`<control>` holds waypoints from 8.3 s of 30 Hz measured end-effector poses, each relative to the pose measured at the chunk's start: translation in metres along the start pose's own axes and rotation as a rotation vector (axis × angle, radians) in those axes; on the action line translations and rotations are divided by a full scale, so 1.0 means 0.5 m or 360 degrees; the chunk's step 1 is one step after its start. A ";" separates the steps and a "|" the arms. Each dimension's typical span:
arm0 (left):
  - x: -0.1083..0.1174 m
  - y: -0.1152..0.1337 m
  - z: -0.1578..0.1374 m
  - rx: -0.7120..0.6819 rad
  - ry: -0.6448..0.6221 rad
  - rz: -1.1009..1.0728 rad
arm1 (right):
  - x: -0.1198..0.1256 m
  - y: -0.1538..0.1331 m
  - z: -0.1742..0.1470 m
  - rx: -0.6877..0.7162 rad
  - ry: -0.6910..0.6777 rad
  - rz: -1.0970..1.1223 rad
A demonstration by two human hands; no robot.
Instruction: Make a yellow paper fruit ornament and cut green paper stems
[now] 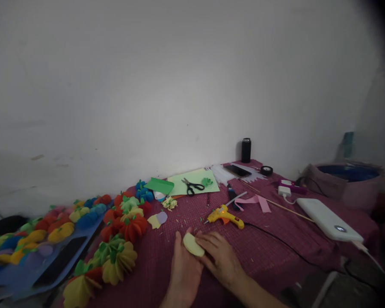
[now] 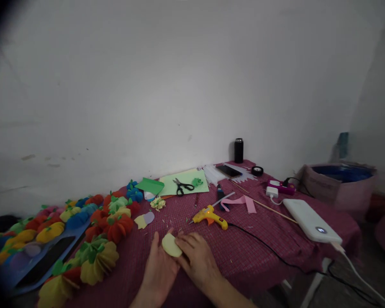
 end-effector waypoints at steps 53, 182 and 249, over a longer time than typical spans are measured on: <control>0.034 -0.004 -0.019 -0.0084 0.0013 0.0349 | -0.011 0.044 0.009 -0.1075 0.0251 0.1571; 0.098 0.000 -0.027 -0.2066 0.1111 0.2643 | -0.042 0.028 -0.033 -0.1062 0.0316 0.1091; 0.090 0.001 -0.036 -0.1868 0.0801 0.2510 | -0.037 0.022 -0.028 -0.0964 0.0342 0.0982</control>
Point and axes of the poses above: each hand's wrist, its own z-axis towards the middle knuckle, its own x-axis out of the back of the hand, y = z × x, the point moved 1 cm from there along z, towards the middle knuckle, and after that the axes turned 12 degrees about x, right-handed, at the moved point
